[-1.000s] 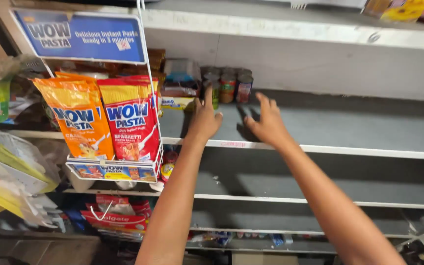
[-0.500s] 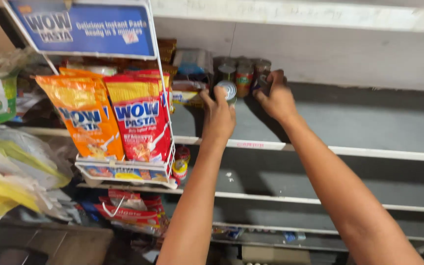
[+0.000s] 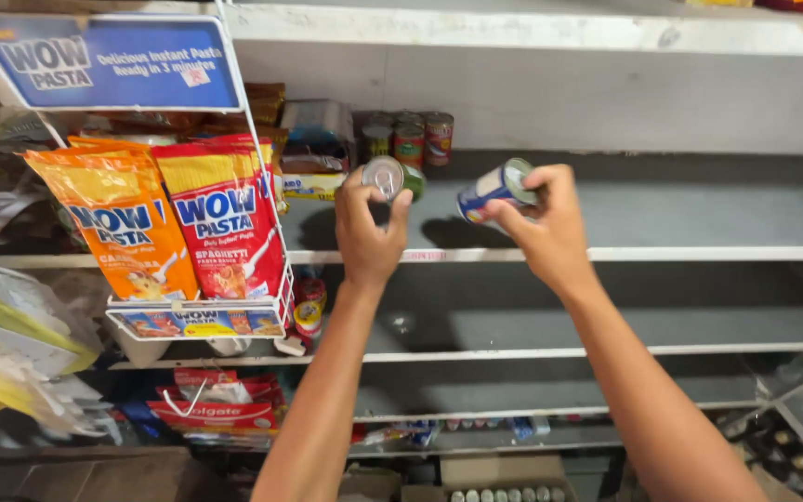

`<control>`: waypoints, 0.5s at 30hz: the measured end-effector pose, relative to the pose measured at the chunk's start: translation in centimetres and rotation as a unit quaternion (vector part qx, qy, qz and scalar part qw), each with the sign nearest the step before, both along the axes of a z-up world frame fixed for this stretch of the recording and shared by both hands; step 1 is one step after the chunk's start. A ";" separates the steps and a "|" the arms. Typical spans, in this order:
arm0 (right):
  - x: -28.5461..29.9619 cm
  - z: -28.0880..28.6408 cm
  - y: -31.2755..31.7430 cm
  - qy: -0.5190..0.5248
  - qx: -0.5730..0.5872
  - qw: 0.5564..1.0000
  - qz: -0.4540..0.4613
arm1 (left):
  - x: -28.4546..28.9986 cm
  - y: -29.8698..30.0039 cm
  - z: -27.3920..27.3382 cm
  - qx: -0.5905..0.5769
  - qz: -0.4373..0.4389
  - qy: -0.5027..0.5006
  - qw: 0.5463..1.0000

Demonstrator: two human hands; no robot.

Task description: Organizing and arranging various canned goods on grocery store shelves to ensure proper display.

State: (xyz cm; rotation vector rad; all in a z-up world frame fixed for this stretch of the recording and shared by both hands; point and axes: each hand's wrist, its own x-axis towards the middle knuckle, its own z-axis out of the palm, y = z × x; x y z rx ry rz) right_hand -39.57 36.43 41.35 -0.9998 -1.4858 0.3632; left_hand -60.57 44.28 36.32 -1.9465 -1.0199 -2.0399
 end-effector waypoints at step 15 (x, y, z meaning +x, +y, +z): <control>6.5 -9.9 -25.8 0.146 -0.031 0.987 -0.065 | 15.9 -25.6 -6.3 -0.279 -0.554 -0.225 0.752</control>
